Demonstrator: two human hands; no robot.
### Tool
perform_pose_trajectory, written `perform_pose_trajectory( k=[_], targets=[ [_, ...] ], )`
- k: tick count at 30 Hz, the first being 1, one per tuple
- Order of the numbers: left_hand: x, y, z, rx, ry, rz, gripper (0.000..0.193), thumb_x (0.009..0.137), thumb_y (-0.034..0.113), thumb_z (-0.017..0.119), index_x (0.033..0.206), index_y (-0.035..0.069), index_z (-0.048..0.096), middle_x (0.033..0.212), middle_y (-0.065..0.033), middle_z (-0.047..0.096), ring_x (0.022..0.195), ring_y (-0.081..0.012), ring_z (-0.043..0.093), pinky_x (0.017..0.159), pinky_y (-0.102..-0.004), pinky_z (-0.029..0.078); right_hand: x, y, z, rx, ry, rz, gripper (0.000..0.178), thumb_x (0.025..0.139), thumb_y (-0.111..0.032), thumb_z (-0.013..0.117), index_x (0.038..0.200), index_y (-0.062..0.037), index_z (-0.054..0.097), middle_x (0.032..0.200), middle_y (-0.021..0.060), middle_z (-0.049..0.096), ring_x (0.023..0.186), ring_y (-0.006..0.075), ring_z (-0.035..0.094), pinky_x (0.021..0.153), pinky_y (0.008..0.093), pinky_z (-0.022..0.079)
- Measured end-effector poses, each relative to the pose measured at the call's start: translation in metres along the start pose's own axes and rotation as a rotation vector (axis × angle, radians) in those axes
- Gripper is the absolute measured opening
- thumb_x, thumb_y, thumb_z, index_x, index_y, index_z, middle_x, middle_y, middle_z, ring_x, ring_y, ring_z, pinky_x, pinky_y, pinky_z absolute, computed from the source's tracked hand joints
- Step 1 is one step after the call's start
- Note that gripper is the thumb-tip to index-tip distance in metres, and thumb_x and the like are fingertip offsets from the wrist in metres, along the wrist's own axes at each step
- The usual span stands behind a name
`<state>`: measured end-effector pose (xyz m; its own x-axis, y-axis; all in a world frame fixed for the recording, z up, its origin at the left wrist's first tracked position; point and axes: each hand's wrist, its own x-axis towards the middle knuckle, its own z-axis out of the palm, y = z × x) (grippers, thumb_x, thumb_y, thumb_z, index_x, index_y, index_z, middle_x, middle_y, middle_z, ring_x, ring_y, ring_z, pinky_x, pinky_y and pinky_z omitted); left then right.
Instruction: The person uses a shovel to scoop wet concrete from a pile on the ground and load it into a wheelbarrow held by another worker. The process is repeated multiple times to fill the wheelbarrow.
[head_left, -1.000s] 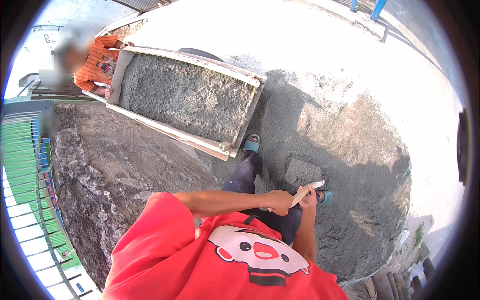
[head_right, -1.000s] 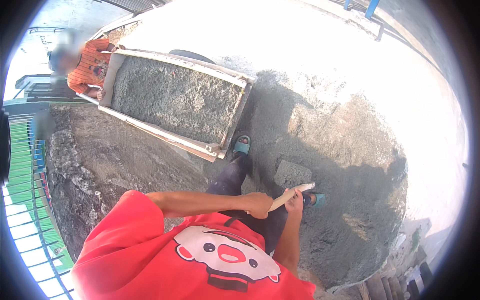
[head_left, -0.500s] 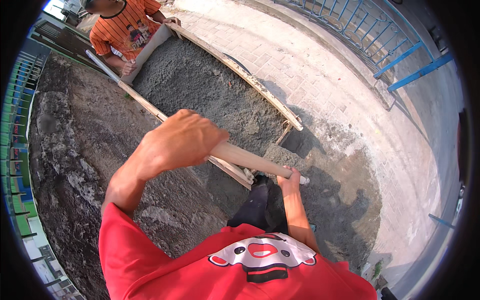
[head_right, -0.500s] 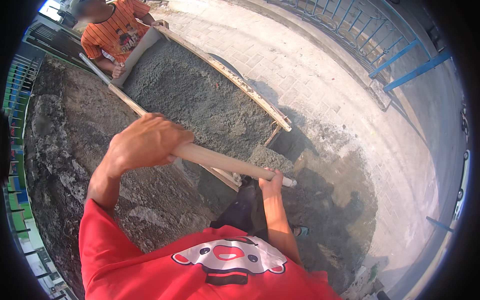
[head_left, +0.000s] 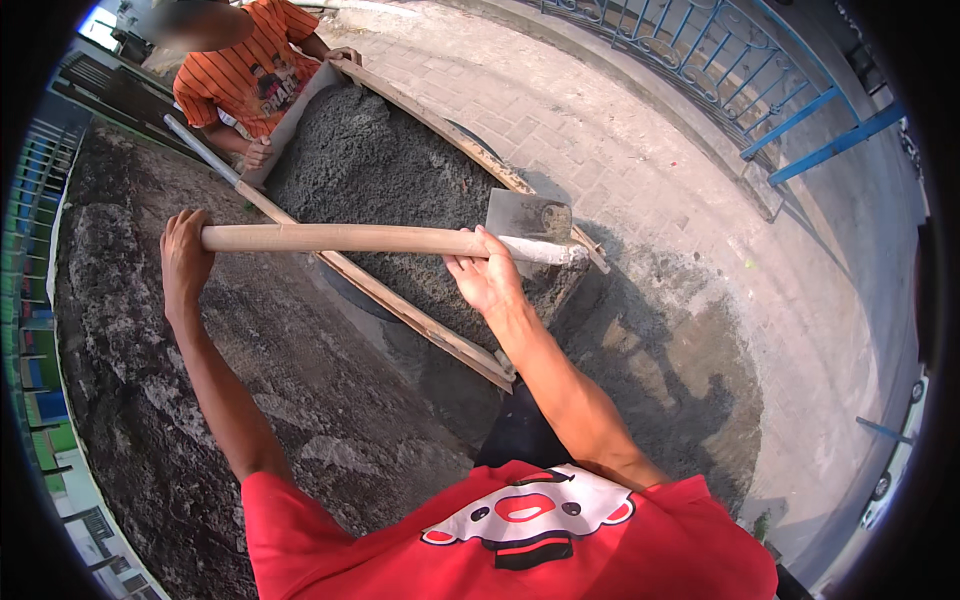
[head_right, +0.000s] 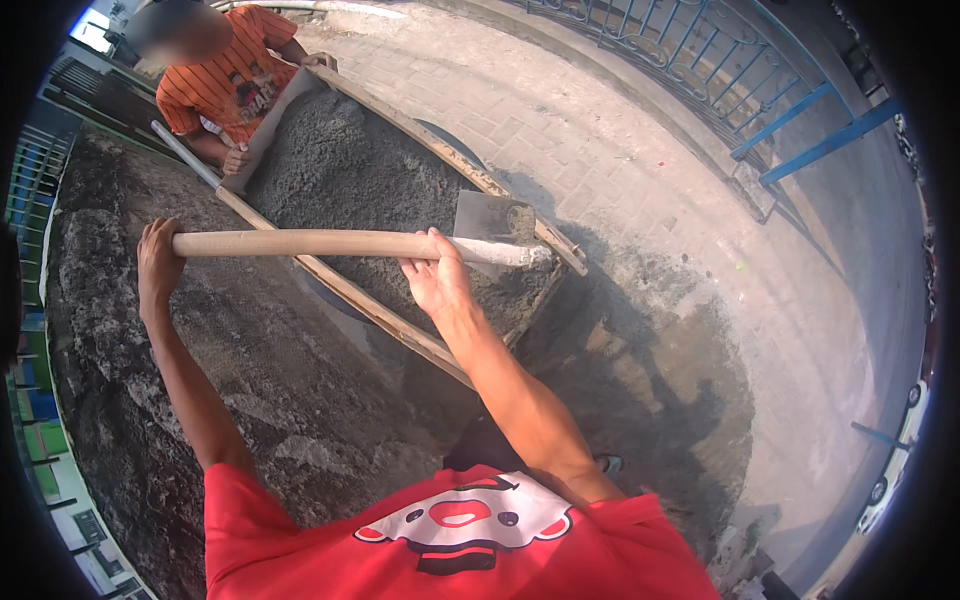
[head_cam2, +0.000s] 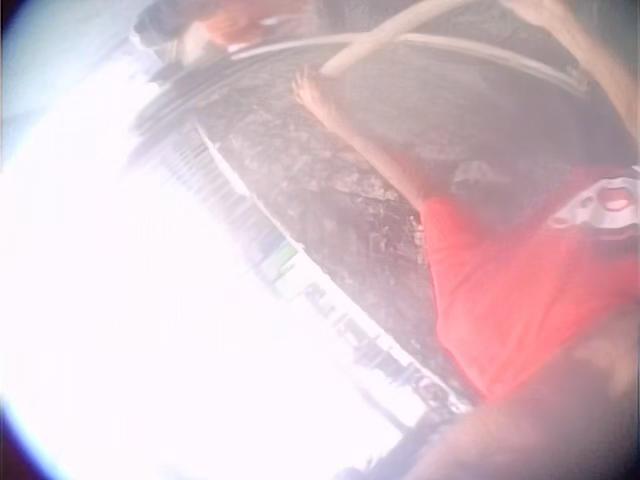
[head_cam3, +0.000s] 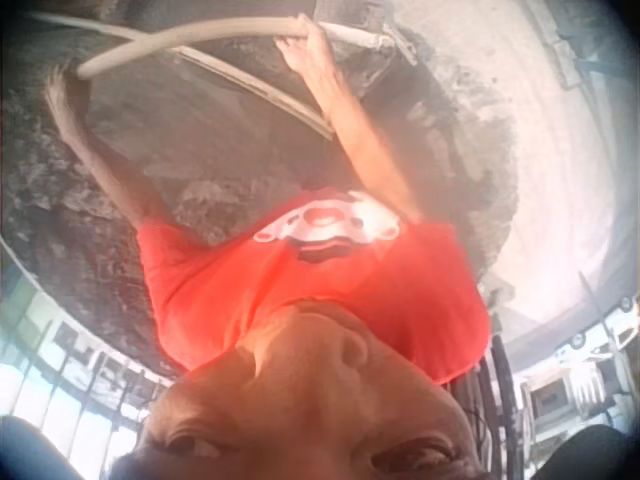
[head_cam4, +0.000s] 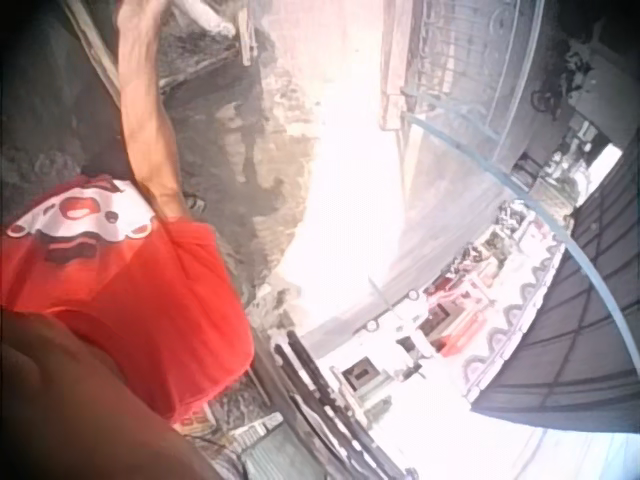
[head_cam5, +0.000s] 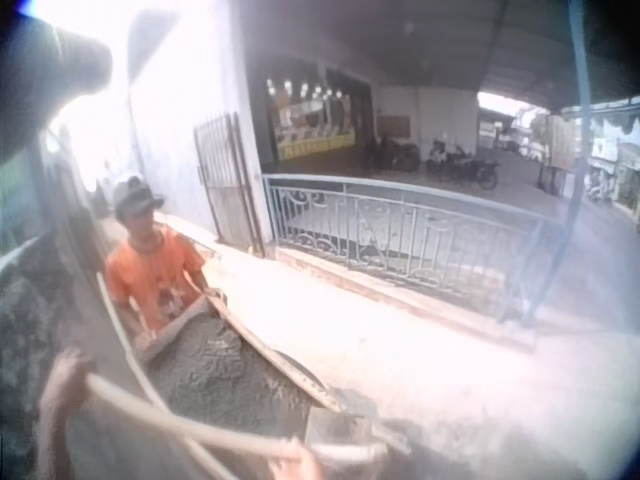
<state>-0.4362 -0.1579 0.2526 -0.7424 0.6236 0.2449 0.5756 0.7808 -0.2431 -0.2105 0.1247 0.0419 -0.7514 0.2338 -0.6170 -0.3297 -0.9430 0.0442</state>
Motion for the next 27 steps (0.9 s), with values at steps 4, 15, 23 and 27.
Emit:
perform_pose_trajectory(
  k=[4,15,23,27],
  targets=[
    [-0.103,0.132,0.086,-0.211,-0.295,-0.009,0.026,0.065,0.001,0.068,0.090,0.008,0.063,0.092,-0.0077,0.060,0.097,-0.0290,0.055,0.089,-0.0436,0.040,-0.065,-0.096,-0.152,-0.110,0.428,-0.058,0.028,0.086,-0.016,0.061,0.111,-0.0070,0.050,0.112,0.0097,0.053,0.116,0.0279,0.049,0.106,0.0478,0.034],
    [-0.305,0.543,0.120,-0.869,-1.835,0.428,0.044,0.069,0.027,0.072,0.099,-0.002,0.060,0.080,-0.0213,0.066,0.081,-0.0357,0.065,0.073,-0.0428,0.050,-0.233,-0.350,-0.546,-0.063,0.823,-0.565,0.017,0.085,-0.012,0.061,0.095,-0.0051,0.049,0.081,0.0079,0.050,0.072,0.0236,0.054,0.068,0.0400,0.051],
    [-0.408,0.795,0.161,-0.838,-1.467,0.680,0.038,0.073,0.022,0.065,0.101,-0.003,0.058,0.096,-0.0264,0.064,0.092,-0.0410,0.063,0.083,-0.0463,0.049,-0.230,-0.446,-0.639,-0.168,0.994,-0.683,0.017,0.083,-0.006,0.062,0.091,0.0044,0.051,0.072,0.0106,0.053,0.058,0.0208,0.057,0.051,0.0352,0.052],
    [-0.431,0.881,0.216,-0.755,-1.442,0.629,0.043,0.073,0.023,0.065,0.108,0.001,0.055,0.102,-0.0256,0.063,0.098,-0.0395,0.061,0.086,-0.0461,0.049,-0.195,-0.461,-0.680,-0.315,1.033,-0.621,0.015,0.083,-0.007,0.061,0.087,0.0032,0.051,0.067,0.0092,0.051,0.051,0.0202,0.054,0.045,0.0344,0.050]
  ],
)
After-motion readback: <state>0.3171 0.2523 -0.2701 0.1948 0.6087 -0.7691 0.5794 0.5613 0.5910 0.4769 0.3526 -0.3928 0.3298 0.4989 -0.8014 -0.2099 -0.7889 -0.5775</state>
